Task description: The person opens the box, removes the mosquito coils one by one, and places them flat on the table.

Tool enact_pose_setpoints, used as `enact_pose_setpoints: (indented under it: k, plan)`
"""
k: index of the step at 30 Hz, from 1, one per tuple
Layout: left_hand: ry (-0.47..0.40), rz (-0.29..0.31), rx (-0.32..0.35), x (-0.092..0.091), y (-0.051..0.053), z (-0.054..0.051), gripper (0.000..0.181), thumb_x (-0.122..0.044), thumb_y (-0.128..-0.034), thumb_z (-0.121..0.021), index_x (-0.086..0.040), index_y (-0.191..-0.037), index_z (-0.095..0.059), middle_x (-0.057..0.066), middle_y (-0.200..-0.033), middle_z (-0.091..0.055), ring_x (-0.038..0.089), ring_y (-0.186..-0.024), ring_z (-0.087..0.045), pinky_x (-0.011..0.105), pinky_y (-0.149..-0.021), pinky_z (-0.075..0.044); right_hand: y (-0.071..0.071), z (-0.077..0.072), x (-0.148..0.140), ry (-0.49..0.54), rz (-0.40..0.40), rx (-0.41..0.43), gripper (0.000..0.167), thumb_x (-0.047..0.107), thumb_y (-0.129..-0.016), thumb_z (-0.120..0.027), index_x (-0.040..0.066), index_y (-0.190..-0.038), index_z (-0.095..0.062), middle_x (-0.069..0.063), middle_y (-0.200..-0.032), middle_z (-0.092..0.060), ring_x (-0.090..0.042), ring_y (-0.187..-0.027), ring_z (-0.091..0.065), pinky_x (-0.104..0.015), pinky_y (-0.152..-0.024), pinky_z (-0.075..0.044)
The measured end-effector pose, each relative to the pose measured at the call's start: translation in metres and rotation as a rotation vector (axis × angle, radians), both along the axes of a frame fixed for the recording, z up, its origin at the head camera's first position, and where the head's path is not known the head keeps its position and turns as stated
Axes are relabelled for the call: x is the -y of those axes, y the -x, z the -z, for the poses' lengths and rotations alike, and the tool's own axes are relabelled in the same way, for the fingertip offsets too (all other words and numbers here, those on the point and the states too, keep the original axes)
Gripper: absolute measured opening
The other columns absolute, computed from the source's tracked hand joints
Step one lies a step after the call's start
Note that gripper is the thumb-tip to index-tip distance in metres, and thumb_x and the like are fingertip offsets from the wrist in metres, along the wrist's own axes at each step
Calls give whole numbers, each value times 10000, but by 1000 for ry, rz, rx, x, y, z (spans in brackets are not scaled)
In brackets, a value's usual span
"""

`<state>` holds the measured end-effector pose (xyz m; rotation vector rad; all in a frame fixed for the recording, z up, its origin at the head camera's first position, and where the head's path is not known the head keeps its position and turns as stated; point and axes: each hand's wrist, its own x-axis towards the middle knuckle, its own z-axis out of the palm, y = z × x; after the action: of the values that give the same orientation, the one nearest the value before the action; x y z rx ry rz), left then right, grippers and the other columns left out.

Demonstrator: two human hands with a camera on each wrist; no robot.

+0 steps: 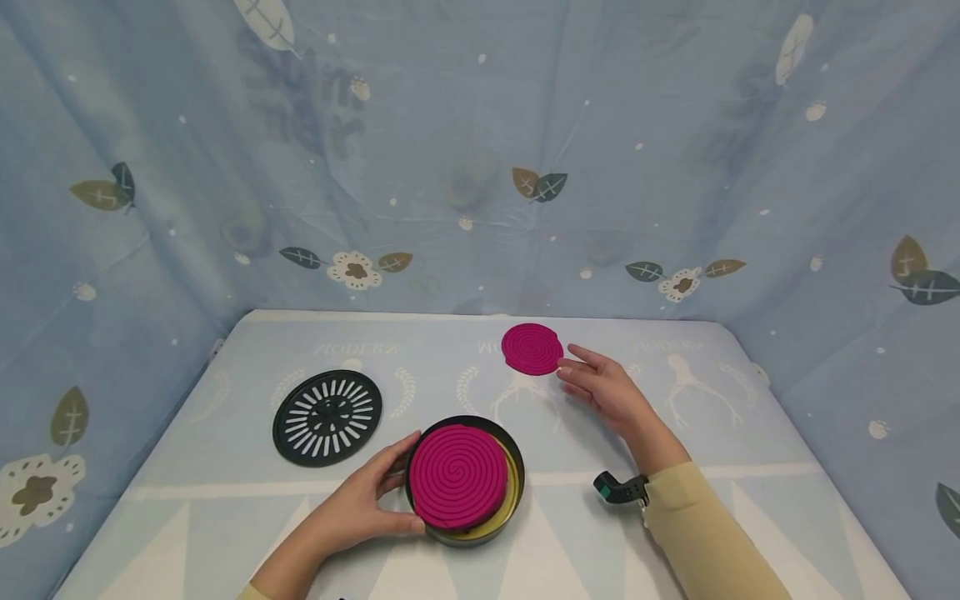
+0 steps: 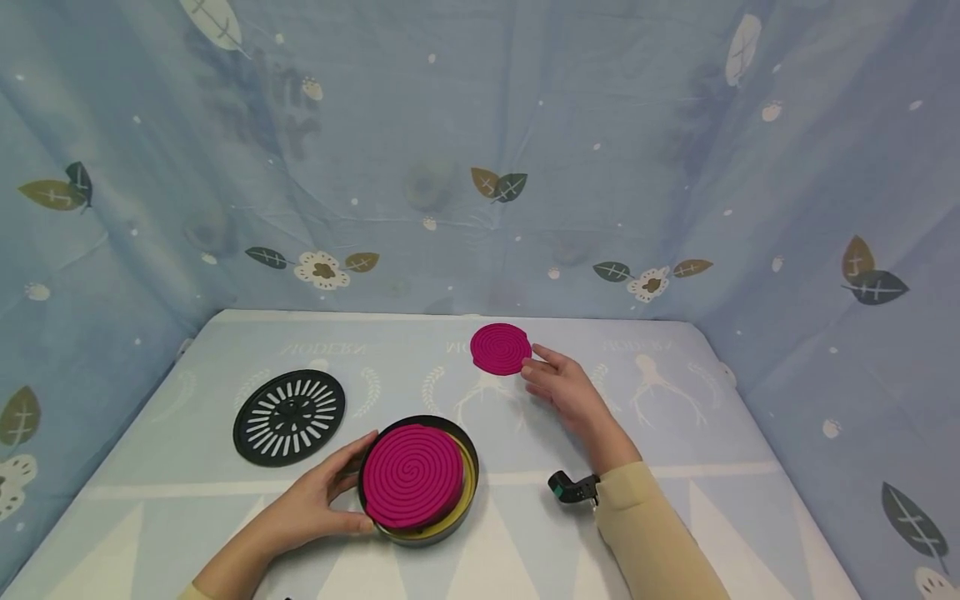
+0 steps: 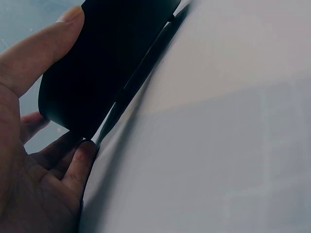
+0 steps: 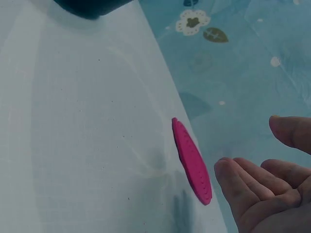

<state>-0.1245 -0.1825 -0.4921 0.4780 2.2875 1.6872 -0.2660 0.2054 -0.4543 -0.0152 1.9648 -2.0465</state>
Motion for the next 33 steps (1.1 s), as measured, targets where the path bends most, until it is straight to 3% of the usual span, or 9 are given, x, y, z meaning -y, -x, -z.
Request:
enact_pose_setpoints:
  k: [9,33]
  plan:
    - [-8,8,-3,1,1,3,1138,-264,-641,-945,-178,-1567,-289,-9,-1567,-325,156,-1413,-337,250,-1113,-396,-16,-10,7,-52,-58,-43,640,131,-982,-625,54,-1540,-321,-230,-1488,-421,-359,-1320,-471,-370,-1054,-485]
    - [-8,11,-9,1,2,4,1130,-248,-649,-942,-173,-1567,-288,-18,-1568,-324,158,-1406,-350,250,-1114,-395,-42,-22,32,-13,-176,-83,591,135,-964,-648,62,-1492,-392,-231,-1422,-493,-380,-1277,-515,-397,-1033,-509]
